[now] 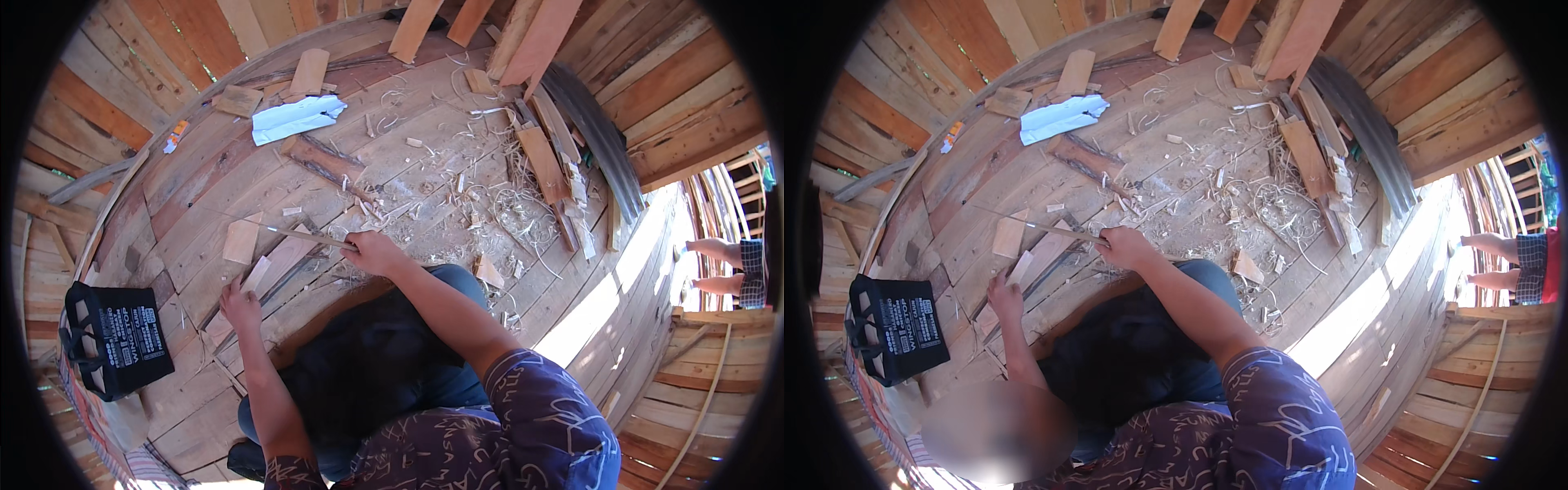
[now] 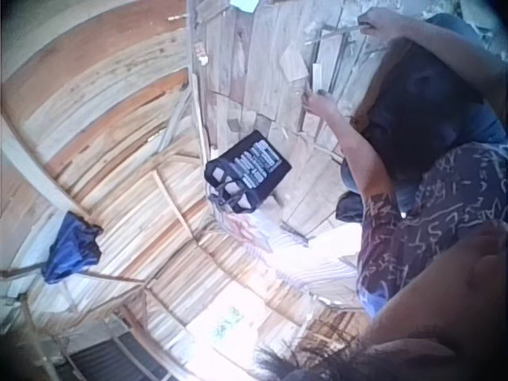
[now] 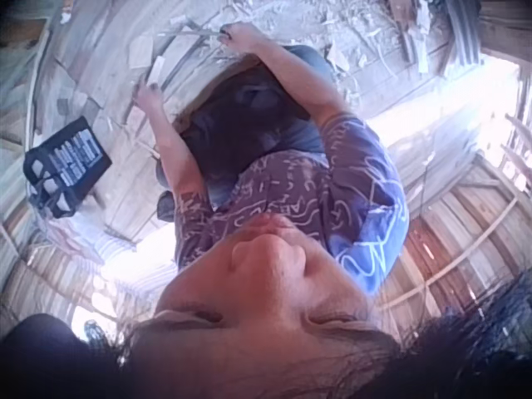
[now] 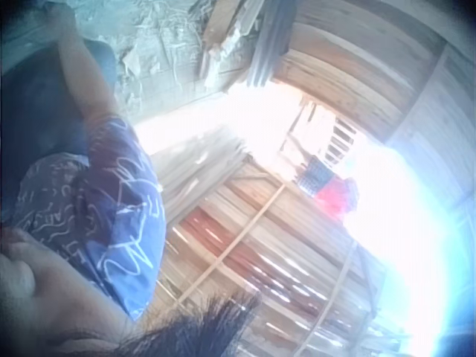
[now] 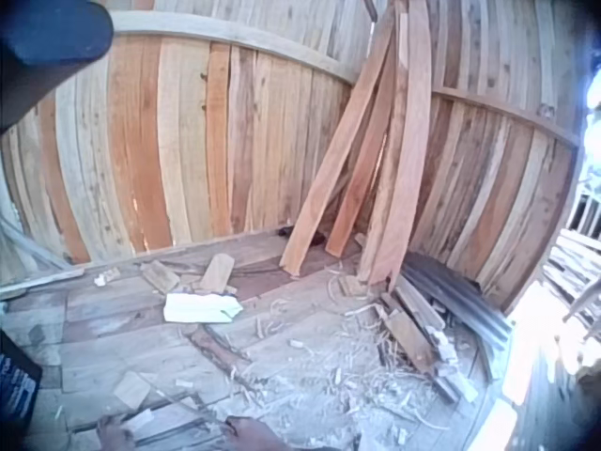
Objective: The person uses a shaving tool to shave thin layers off a small block of wood while sitting on a floor covered in wood shavings.
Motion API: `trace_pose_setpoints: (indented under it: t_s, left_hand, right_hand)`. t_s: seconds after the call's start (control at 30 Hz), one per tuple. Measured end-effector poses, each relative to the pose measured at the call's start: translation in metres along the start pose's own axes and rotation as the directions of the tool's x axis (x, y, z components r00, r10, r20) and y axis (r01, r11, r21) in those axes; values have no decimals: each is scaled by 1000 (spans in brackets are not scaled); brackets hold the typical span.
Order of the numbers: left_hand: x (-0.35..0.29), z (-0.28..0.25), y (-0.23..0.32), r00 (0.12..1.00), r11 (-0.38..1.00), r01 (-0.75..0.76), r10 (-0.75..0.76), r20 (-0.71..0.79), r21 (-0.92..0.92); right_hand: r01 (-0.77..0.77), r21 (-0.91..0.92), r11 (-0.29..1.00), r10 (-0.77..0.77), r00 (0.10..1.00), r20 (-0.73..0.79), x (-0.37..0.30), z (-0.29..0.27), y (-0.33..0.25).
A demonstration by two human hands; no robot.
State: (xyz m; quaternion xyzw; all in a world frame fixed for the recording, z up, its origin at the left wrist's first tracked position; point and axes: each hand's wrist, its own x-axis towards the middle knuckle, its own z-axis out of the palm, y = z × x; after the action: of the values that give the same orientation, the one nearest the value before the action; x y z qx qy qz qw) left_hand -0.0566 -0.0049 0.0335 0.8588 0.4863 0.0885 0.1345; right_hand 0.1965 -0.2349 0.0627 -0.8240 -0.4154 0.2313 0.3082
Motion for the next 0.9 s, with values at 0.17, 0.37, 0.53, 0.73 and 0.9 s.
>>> trace_pose_setpoints:
  t_s: [0.17, 0.37, 0.53, 0.73, 0.9]
  left_hand:
    - [-8, -8, 11, 966, 984, -179, 178, -190, 14]
    - [-64, -38, 90, 824, 810, 93, 264, 501, -579]
    - [-123, -15, 137, 791, 289, 244, 493, 362, -926]
    - [-129, -29, 113, 865, 443, 270, 279, 417, -855]
    - [-122, -56, 169, 994, 409, 47, 72, 84, -911]
  right_hand:
    - [43, 37, 998, -43, 999, 11, -4, -2, -3]
    - [317, 60, 947, -313, 947, -69, -16, -8, -22]
    - [492, 300, 817, -471, 870, -144, -36, -11, -57]
    - [472, 729, 495, -414, 866, -280, -57, -61, -122]
    - [393, 862, 319, -293, 906, -304, -52, -77, -152]
